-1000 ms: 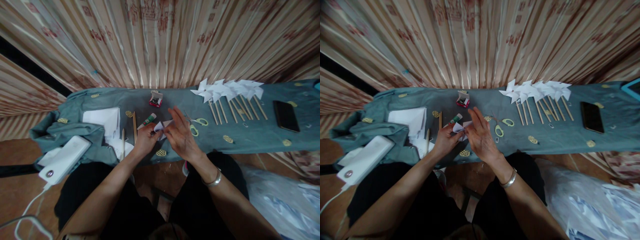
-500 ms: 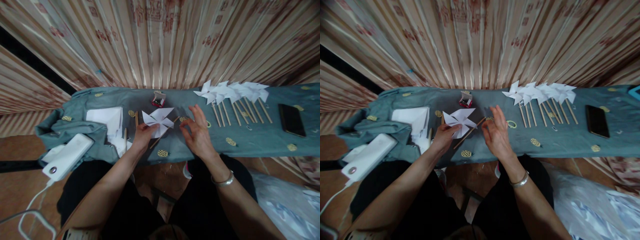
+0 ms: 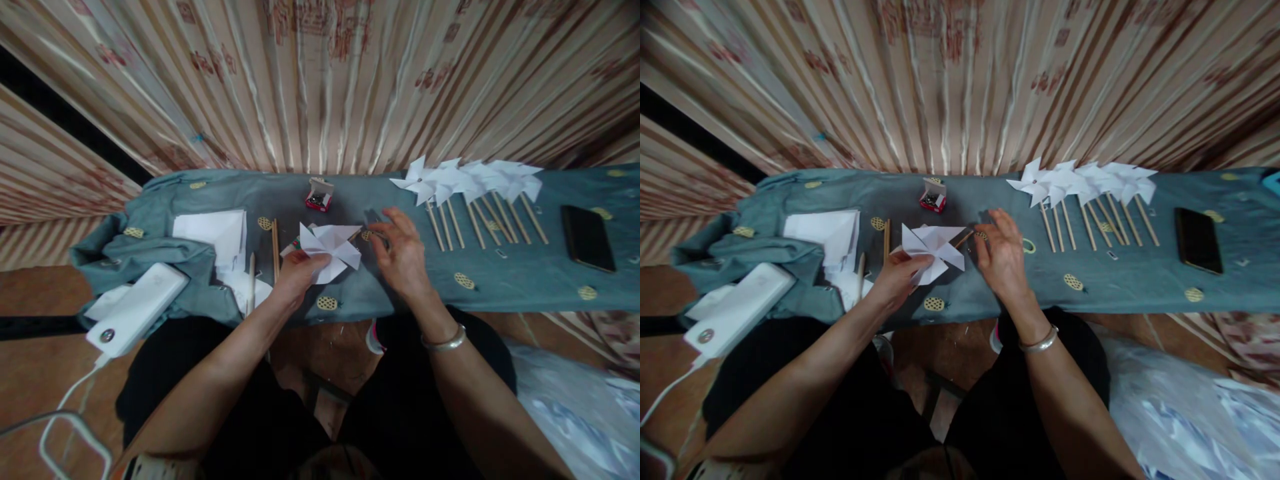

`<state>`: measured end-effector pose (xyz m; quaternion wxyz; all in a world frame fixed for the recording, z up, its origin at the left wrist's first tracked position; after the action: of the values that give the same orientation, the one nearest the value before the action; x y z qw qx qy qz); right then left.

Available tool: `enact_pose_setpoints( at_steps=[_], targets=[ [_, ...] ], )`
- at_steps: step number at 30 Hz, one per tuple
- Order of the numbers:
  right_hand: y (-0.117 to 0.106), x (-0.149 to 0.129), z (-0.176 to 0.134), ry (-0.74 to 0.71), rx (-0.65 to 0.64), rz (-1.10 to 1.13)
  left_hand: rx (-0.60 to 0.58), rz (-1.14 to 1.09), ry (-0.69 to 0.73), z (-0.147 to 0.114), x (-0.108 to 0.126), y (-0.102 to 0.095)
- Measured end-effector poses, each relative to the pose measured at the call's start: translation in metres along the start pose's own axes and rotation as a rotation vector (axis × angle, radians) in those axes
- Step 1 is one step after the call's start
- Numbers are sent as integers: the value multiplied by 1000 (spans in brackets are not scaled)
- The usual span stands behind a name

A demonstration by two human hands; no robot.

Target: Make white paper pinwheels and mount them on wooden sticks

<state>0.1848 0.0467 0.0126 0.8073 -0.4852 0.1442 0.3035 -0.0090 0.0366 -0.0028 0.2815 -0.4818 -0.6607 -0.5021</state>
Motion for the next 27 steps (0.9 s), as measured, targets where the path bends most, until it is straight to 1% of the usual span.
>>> enact_pose_setpoints(
  at_steps=[1, 3, 5, 7, 11, 15, 19, 22, 24, 27],
  targets=[
    [-5, -4, 2, 15, 12, 56, -5, -1, 2, -1, -1, 1],
    [-11, -14, 6, 9, -15, 189, -11, 11, -1, -2, -4, 3],
    [-13, -22, 9, 11, -60, 295, -23, 45, -6, -3, -7, 4],
    [-11, -27, 9, 32, -79, 353, -41, 91, 4, -5, -9, 4],
    [-5, -24, 10, 96, -41, 376, -75, 200, 41, -7, -11, 6],
    [-2, -23, 10, 167, 3, 328, -102, 334, 115, -9, -7, 8],
    [-1, -35, 6, 195, -12, 284, -106, 490, 206, -13, 2, 11],
    [-1, -44, 4, 224, -47, 297, -97, 598, 247, -15, 9, 11],
    [-1, -47, 3, 248, -67, 331, -89, 613, 249, -14, 10, 11],
    [1, -45, 3, 279, -98, 413, -85, 534, 229, -11, 7, 8]
  ],
)
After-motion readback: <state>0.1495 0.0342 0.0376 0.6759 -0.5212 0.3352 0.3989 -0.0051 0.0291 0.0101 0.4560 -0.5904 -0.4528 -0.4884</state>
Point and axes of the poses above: each hand's wrist, its own z-axis towards the middle knuckle, its own y-axis out of the palm, x = y × z, the point moved 2 cm from there along z, towards the middle knuckle, and after that the axes turned 2 degrees about -x, right-handed, at the moved point
